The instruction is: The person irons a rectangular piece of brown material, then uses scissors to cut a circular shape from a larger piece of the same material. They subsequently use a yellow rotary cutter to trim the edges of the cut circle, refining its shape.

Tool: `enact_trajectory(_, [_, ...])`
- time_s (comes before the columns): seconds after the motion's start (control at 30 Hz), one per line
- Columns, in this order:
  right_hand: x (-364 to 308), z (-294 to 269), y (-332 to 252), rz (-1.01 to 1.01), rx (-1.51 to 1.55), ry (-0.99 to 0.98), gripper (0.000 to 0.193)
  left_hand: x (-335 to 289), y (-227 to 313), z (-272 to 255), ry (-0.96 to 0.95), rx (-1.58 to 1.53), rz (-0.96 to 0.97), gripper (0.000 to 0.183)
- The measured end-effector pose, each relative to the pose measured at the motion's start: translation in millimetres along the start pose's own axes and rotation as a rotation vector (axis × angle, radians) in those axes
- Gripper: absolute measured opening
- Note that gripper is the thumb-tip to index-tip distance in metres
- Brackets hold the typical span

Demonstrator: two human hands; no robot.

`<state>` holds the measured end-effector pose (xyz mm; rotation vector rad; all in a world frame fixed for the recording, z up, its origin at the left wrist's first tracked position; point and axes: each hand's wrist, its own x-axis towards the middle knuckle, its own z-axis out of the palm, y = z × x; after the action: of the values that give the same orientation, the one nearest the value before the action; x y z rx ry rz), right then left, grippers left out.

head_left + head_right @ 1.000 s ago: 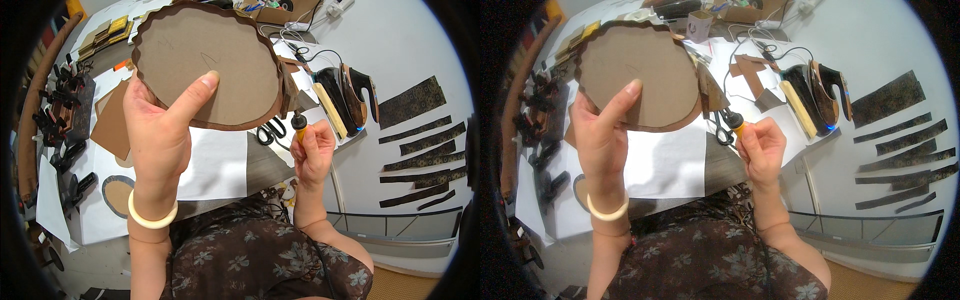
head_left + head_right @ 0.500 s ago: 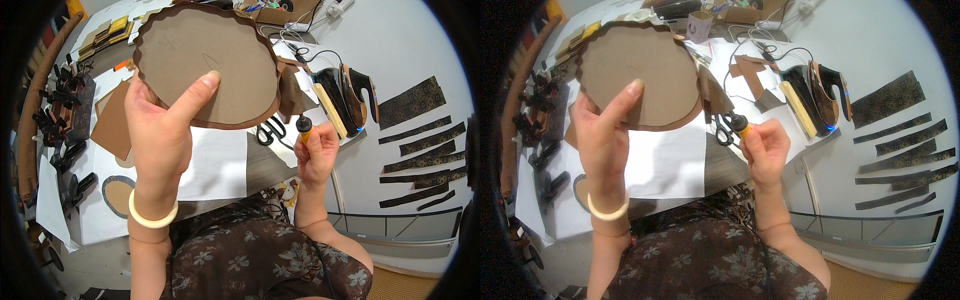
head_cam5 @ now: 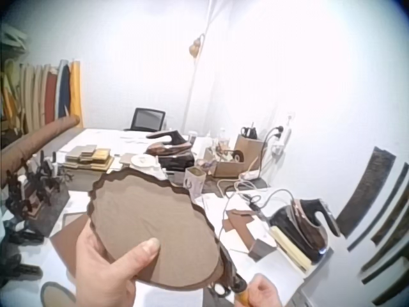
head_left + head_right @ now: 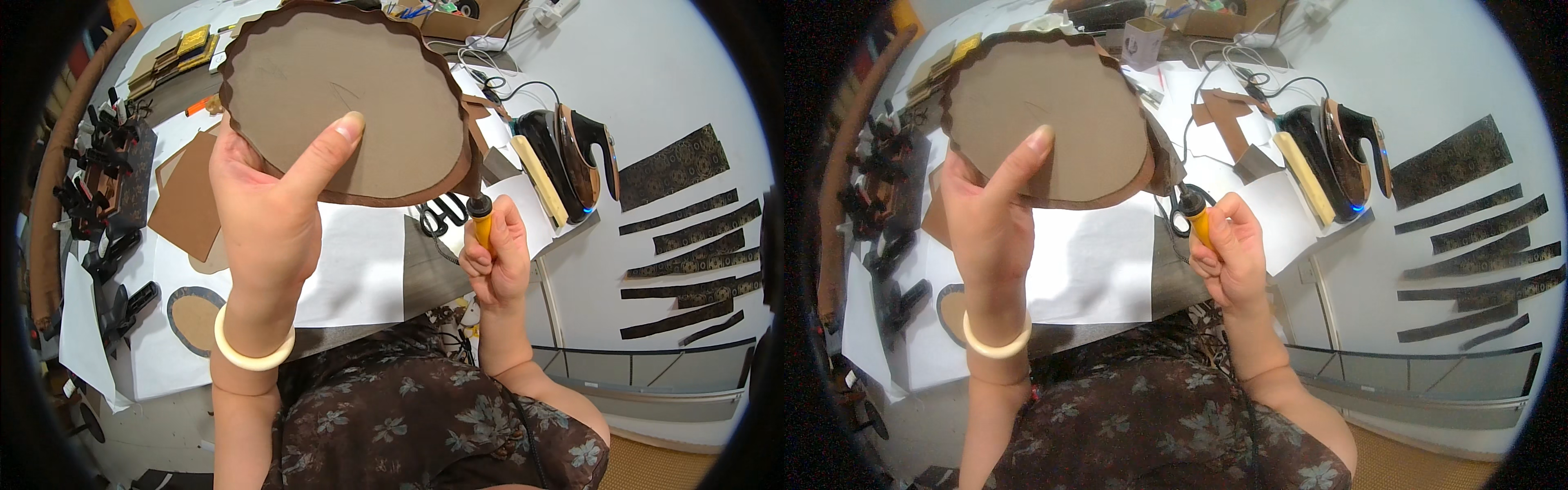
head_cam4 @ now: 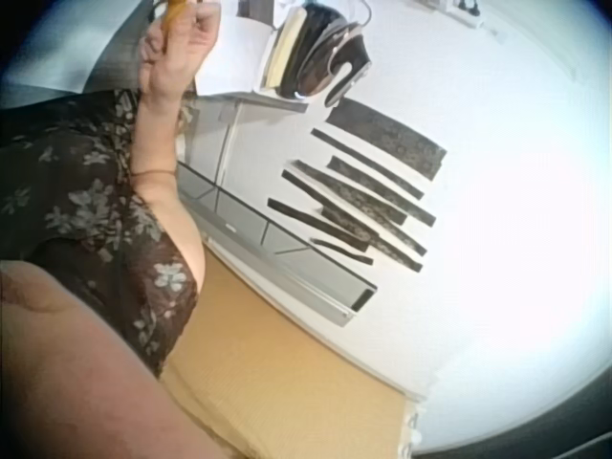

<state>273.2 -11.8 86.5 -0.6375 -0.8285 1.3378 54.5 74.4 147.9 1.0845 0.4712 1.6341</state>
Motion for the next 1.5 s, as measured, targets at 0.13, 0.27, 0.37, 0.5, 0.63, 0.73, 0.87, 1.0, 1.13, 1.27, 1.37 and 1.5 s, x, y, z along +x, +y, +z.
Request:
enact_trajectory(0.13, [0, 0, 2, -0.113, -0.110, 0.059, 0.020, -4, 3, 3, 0.013, 0.064, 0.032, 0.041])
enact_trajectory(0.27, [0, 4, -1, -0.170, -0.148, 0.114, 0.020, -5, 6, 2, 0.013, 0.100, 0.059, 0.040])
enact_trajectory(0.37, [0, 5, -3, -0.247, -0.263, 0.118, 0.019, -5, 7, 1, -0.002, 0.155, 0.083, 0.040])
enact_trajectory(0.5, [1, 2, -4, -0.303, -0.368, 0.110, 0.020, -5, 7, 2, 0.000, 0.112, 0.067, 0.040])
enact_trajectory(0.63, [8, -6, -5, -0.138, -0.099, 0.076, 0.021, -3, 8, 7, 0.071, -0.172, -0.171, 0.039])
enact_trajectory(0.73, [10, -3, -1, -0.007, 0.072, 0.084, 0.019, -2, 1, 7, 0.112, -0.419, -0.341, 0.041])
enact_trajectory(0.87, [7, 3, 8, 0.082, 0.144, -0.008, 0.019, -4, -1, 9, 0.036, -0.430, -0.360, 0.044])
enact_trajectory(1.0, [8, 7, 10, 0.020, 0.166, -0.024, 0.018, -5, -1, 15, 0.038, -0.361, -0.249, 0.046])
enact_trajectory(1.13, [8, 10, 7, -0.057, 0.073, 0.013, 0.019, -7, -3, 15, 0.043, -0.209, -0.121, 0.047])
enact_trajectory(1.27, [8, 10, 6, -0.152, -0.004, 0.040, 0.020, -9, -1, 10, 0.048, -0.046, -0.006, 0.047])
enact_trajectory(1.37, [8, 8, 6, -0.230, -0.110, 0.076, 0.019, -11, 3, 10, 0.043, 0.035, 0.042, 0.046])
enact_trajectory(1.5, [7, 9, 4, -0.274, -0.186, 0.097, 0.018, -12, 4, 8, 0.025, 0.080, 0.108, 0.046])
